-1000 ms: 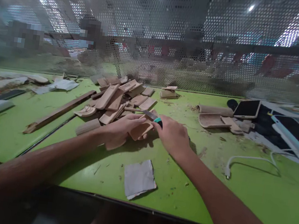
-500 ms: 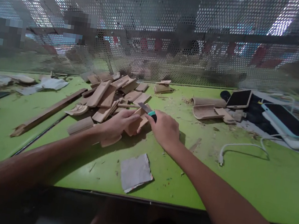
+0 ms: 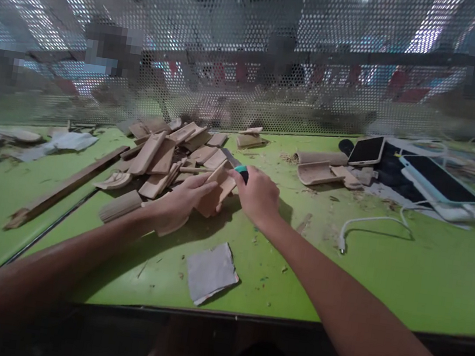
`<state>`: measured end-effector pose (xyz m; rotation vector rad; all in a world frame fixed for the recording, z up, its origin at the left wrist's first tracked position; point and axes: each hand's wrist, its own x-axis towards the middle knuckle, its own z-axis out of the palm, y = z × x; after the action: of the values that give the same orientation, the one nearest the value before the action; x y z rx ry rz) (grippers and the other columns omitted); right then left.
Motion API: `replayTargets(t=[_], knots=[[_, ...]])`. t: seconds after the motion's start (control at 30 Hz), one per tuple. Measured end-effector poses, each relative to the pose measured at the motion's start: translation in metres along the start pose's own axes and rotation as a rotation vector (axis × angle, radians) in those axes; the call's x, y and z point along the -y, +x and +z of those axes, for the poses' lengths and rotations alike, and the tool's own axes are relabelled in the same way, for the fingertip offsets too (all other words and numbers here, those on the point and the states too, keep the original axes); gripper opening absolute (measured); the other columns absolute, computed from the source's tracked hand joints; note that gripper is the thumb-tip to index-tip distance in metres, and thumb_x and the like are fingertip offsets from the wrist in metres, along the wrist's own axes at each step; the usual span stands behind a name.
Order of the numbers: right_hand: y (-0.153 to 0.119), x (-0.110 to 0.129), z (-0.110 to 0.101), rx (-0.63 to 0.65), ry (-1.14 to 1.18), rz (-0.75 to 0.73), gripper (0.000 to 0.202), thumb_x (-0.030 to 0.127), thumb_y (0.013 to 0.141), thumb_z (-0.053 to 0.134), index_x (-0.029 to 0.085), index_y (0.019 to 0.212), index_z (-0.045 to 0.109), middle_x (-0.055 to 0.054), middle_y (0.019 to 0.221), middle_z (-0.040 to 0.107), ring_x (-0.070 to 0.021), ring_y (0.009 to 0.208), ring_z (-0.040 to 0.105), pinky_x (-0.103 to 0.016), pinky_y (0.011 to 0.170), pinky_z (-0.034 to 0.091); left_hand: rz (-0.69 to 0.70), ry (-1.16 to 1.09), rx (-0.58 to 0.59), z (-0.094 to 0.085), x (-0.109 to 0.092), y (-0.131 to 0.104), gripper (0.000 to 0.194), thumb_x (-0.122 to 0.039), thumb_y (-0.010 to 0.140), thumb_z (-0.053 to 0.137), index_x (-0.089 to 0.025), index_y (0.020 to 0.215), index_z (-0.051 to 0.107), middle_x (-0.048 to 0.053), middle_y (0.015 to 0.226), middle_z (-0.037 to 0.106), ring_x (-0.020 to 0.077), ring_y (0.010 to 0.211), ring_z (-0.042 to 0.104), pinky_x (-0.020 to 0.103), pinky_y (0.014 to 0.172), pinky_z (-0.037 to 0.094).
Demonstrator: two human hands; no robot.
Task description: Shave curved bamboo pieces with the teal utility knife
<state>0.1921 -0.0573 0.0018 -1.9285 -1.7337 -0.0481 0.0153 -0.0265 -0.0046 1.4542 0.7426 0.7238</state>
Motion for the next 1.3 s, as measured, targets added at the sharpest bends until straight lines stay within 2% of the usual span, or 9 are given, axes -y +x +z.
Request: replayTargets(t=[0.1, 0.2, 0.3, 0.4, 0.57, 0.67, 0.83, 1.0, 1.3], knots=[[-0.001, -0.001, -0.001, 0.060, 0.017, -0.126, 0.052, 0.057, 0.101, 0.035, 0.019, 0.121, 0.064, -0.012, 0.107, 0.072, -0.0255, 0.091, 0.065, -0.030, 0.067, 0.038, -0.052, -0.148, 0.007, -0.003, -0.001, 0.000, 0.029, -0.037, 0.087, 0.065, -0.022, 0.111, 0.058, 0.002, 0.081, 0.069, 0.0131, 0.063, 0.065, 0.024, 0.057, 0.052], [-0.003, -0.001, -0.002, 0.134, 0.027, -0.207, 0.053, 0.055, 0.102, 0.036, 0.020, 0.135, 0.057, -0.013, 0.123, 0.069, -0.0267, 0.102, 0.065, -0.031, 0.073, 0.041, -0.109, -0.228, 0.050, -0.009, -0.004, 0.002, 0.031, -0.035, 0.086, 0.066, -0.025, 0.114, 0.058, 0.003, 0.083, 0.069, 0.0147, 0.065, 0.066, 0.026, 0.057, 0.053], [-0.004, 0.000, -0.004, 0.192, -0.004, -0.233, 0.054, 0.054, 0.103, 0.033, 0.021, 0.140, 0.053, -0.013, 0.125, 0.069, -0.0271, 0.101, 0.066, -0.031, 0.072, 0.042, -0.175, -0.250, 0.124, -0.013, -0.006, 0.003, 0.030, -0.043, 0.087, 0.066, -0.023, 0.108, 0.058, 0.006, 0.084, 0.069, 0.0168, 0.065, 0.066, 0.029, 0.057, 0.055], [-0.005, 0.002, -0.005, 0.217, -0.031, -0.244, 0.055, 0.051, 0.104, 0.030, 0.020, 0.145, 0.048, -0.013, 0.122, 0.070, -0.0267, 0.097, 0.067, -0.031, 0.070, 0.040, -0.182, -0.289, 0.143, -0.013, -0.008, 0.003, 0.032, -0.047, 0.088, 0.066, -0.022, 0.105, 0.056, 0.006, 0.083, 0.068, 0.0168, 0.065, 0.066, 0.029, 0.056, 0.054], [-0.007, 0.005, -0.005, 0.143, -0.030, -0.216, 0.049, 0.049, 0.104, 0.031, 0.019, 0.133, 0.057, -0.013, 0.115, 0.072, -0.0254, 0.094, 0.067, -0.030, 0.067, 0.037, -0.132, -0.307, 0.150, -0.009, -0.010, 0.001, 0.032, -0.044, 0.089, 0.065, -0.025, 0.111, 0.054, 0.004, 0.080, 0.067, 0.0161, 0.064, 0.066, 0.025, 0.052, 0.049], [-0.008, 0.006, -0.004, 0.147, -0.055, -0.242, 0.046, 0.048, 0.104, 0.033, 0.018, 0.127, 0.060, -0.013, 0.112, 0.073, -0.0247, 0.092, 0.066, -0.030, 0.067, 0.037, -0.116, -0.262, 0.149, -0.008, -0.011, 0.000, 0.032, -0.048, 0.089, 0.064, -0.023, 0.106, 0.052, 0.004, 0.076, 0.068, 0.0158, 0.060, 0.064, 0.027, 0.054, 0.051], [-0.008, 0.005, -0.005, 0.138, -0.132, -0.275, 0.048, 0.047, 0.104, 0.033, 0.017, 0.131, 0.058, -0.014, 0.117, 0.071, -0.0248, 0.092, 0.067, -0.031, 0.067, 0.038, -0.115, -0.223, 0.142, -0.008, -0.009, 0.000, 0.037, -0.053, 0.087, 0.065, -0.020, 0.096, 0.052, 0.005, 0.074, 0.067, 0.0150, 0.056, 0.063, 0.026, 0.052, 0.050], [-0.006, 0.000, -0.008, 0.146, -0.142, -0.353, 0.051, 0.049, 0.104, 0.032, 0.017, 0.136, 0.055, -0.013, 0.121, 0.070, -0.0249, 0.097, 0.067, -0.031, 0.069, 0.040, -0.088, -0.254, 0.168, -0.007, -0.007, 0.001, 0.036, -0.050, 0.088, 0.065, -0.018, 0.094, 0.052, 0.005, 0.073, 0.067, 0.0137, 0.055, 0.062, 0.025, 0.052, 0.050], [-0.010, 0.003, -0.007, 0.142, -0.189, -0.323, 0.053, 0.051, 0.104, 0.029, 0.018, 0.135, 0.056, -0.012, 0.110, 0.074, -0.0243, 0.086, 0.068, -0.031, 0.063, 0.035, -0.012, -0.222, 0.130, -0.002, -0.004, -0.001, 0.030, -0.045, 0.092, 0.062, -0.017, 0.090, 0.051, 0.003, 0.070, 0.064, 0.0129, 0.057, 0.062, 0.024, 0.054, 0.050]])
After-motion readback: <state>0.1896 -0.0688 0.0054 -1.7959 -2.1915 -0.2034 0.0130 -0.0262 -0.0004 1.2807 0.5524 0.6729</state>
